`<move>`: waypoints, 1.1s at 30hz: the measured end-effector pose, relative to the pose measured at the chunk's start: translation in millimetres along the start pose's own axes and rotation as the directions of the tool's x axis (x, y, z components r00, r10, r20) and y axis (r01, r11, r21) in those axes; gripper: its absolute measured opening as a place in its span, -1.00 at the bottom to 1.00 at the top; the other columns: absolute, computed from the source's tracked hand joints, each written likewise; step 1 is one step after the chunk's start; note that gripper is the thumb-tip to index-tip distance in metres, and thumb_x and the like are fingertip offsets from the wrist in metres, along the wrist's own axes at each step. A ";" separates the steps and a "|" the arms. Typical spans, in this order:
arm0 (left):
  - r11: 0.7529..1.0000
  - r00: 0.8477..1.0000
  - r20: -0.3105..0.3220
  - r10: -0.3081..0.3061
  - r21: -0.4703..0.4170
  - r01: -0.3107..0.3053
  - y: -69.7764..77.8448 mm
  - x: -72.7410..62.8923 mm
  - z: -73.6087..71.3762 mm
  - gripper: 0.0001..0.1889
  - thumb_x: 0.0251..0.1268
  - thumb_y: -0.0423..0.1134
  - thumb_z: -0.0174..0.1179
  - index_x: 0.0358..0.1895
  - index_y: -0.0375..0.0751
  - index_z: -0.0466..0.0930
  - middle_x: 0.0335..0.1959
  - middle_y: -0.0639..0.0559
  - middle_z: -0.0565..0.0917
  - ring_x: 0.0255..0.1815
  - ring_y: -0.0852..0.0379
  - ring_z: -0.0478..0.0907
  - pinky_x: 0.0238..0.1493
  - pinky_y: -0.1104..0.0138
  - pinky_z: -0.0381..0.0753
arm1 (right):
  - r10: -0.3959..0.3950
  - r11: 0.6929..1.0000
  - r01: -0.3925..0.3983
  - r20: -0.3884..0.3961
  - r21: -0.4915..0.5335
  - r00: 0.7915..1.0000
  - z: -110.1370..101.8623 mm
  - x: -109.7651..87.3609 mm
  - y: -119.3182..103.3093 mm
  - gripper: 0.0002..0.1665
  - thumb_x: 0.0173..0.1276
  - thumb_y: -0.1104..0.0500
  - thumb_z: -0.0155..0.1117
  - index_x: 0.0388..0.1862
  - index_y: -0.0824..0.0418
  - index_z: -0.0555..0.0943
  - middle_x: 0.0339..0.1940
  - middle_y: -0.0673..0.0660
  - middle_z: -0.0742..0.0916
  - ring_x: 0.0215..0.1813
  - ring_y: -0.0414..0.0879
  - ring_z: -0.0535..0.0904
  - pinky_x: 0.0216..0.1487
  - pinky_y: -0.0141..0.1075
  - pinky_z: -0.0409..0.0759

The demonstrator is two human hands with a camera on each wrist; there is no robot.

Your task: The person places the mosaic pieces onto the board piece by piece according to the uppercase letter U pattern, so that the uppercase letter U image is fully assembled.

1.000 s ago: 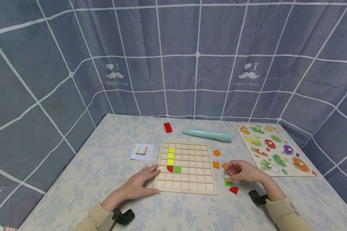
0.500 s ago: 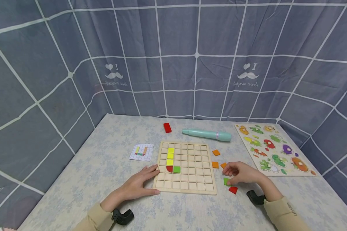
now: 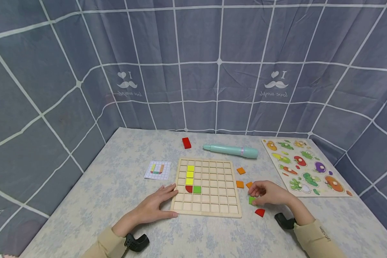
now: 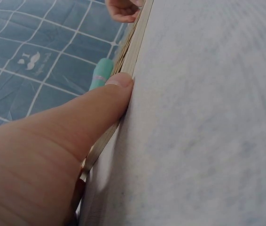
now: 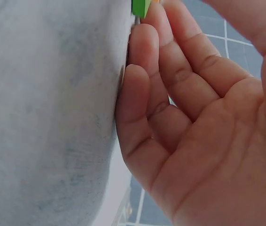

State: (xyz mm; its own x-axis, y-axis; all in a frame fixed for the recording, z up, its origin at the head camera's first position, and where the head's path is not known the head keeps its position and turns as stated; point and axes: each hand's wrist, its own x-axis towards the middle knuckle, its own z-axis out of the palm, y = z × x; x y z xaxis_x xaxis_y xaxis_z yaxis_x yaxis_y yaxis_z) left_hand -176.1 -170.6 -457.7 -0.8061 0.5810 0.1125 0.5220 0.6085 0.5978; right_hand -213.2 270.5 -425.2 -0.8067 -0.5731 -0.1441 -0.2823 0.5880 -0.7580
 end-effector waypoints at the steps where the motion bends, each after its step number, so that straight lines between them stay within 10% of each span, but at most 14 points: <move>1: 1.000 1.000 0.000 0.003 0.002 -0.003 -0.2 -0.1 0.1 -0.19 0.10 0.23 0.24 0.35 -0.20 0.34 0.44 -0.06 0.19 0.45 -0.02 0.04 0.45 0.05 0.00 | 0.001 1.000 -0.001 -0.002 0.002 1.000 0.2 -0.1 -0.2 -0.66 0.10 0.20 0.44 -0.18 0.32 0.58 -0.31 0.10 0.62 -0.32 -0.15 0.49 -0.31 -0.40 0.54; 33: 1.000 1.000 0.006 0.001 0.003 -0.001 -2.3 0.6 1.0 -0.18 0.11 0.26 0.21 0.36 -0.19 0.32 0.44 -0.05 0.17 0.46 -0.01 0.03 0.45 0.07 0.00 | 0.023 0.996 -0.027 -0.049 -0.085 0.999 2.2 2.4 -3.1 -0.70 0.09 0.16 0.44 -0.24 0.21 0.56 -0.40 0.04 0.59 -0.36 -0.15 0.48 -0.36 -0.38 0.54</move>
State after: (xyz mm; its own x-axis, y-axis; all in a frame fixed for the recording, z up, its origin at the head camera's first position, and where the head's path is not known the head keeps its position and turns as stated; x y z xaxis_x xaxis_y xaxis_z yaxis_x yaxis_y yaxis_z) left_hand -177.5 -171.1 -459.8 -0.8038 0.5851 0.1081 0.5236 0.6094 0.5953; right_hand -213.2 266.1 -424.5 -0.8375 -0.5306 -0.1305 -0.3029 0.6497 -0.6973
